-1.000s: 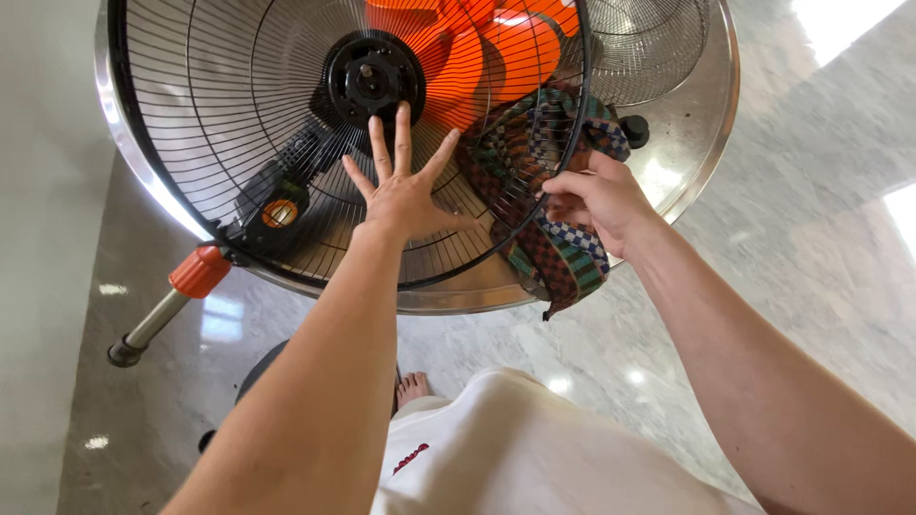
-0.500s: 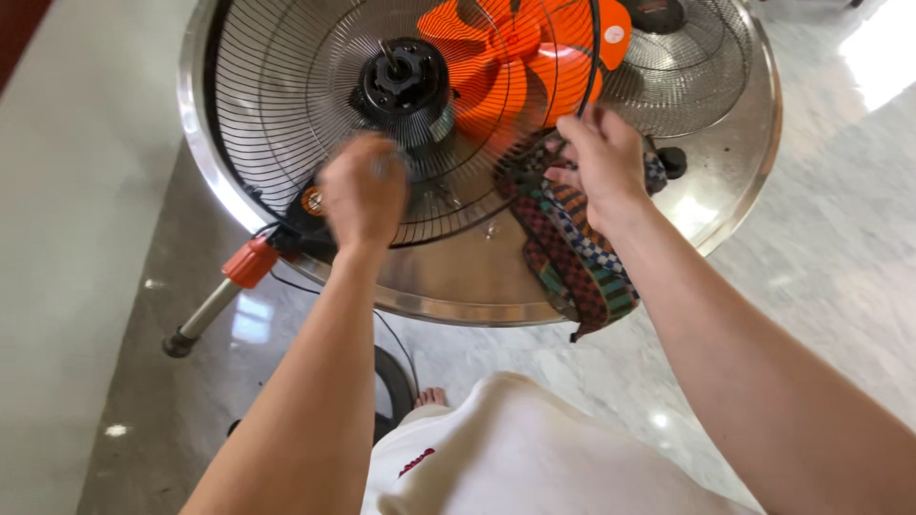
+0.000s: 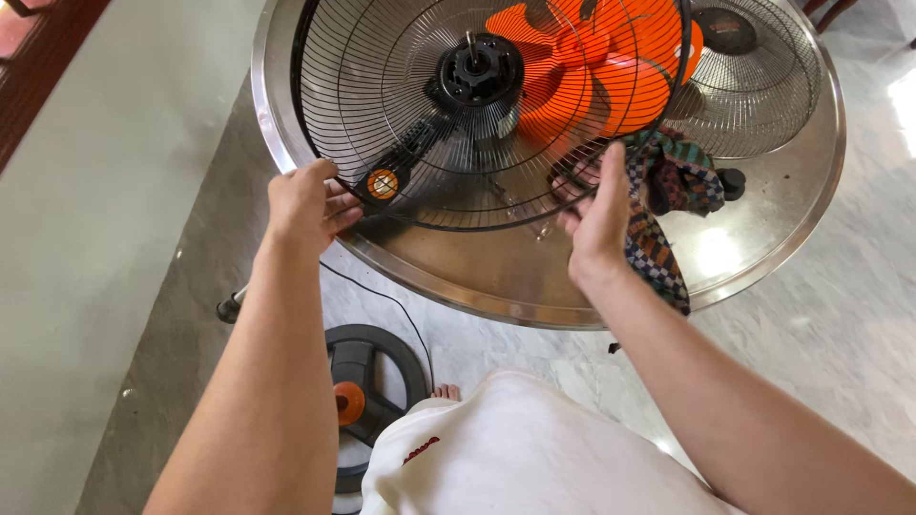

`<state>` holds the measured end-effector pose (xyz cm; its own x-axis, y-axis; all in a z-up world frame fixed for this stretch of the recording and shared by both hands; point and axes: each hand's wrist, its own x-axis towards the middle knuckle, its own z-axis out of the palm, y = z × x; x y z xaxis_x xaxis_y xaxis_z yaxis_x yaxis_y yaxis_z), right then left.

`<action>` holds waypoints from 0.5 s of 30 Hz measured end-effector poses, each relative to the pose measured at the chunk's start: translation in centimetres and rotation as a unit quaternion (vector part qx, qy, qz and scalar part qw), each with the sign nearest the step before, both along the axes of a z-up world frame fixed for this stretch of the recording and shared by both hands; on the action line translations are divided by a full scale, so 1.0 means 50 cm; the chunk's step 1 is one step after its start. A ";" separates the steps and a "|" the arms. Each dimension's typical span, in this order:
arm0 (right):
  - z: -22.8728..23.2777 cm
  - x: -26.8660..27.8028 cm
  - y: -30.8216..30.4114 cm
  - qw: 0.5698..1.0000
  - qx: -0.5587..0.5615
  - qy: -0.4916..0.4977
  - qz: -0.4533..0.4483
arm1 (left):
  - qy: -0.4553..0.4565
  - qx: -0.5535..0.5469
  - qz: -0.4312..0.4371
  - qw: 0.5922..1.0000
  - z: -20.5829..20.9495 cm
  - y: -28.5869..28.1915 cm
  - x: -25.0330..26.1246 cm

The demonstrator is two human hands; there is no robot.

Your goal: The person disassembles a standing fan by removing the front grille and the orange fan blades. They use a wrench and a screwdriver to loosen and remove fasteners, then detach the grille and blades from the motor housing.

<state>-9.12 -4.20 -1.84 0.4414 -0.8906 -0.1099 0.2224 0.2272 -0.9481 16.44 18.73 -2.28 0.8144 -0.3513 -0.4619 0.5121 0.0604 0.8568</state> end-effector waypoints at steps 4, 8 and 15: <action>-0.057 -0.013 0.044 0.944 -0.186 0.193 -0.191 | -0.033 0.068 -0.041 0.996 0.016 0.001 0.015; -0.004 -0.005 0.072 0.852 -0.467 0.168 -0.169 | -0.022 0.026 -0.066 0.997 0.010 0.011 -0.001; 0.097 0.196 0.198 0.795 -0.466 0.274 0.275 | 0.014 -0.042 -0.151 0.988 -0.005 0.042 -0.028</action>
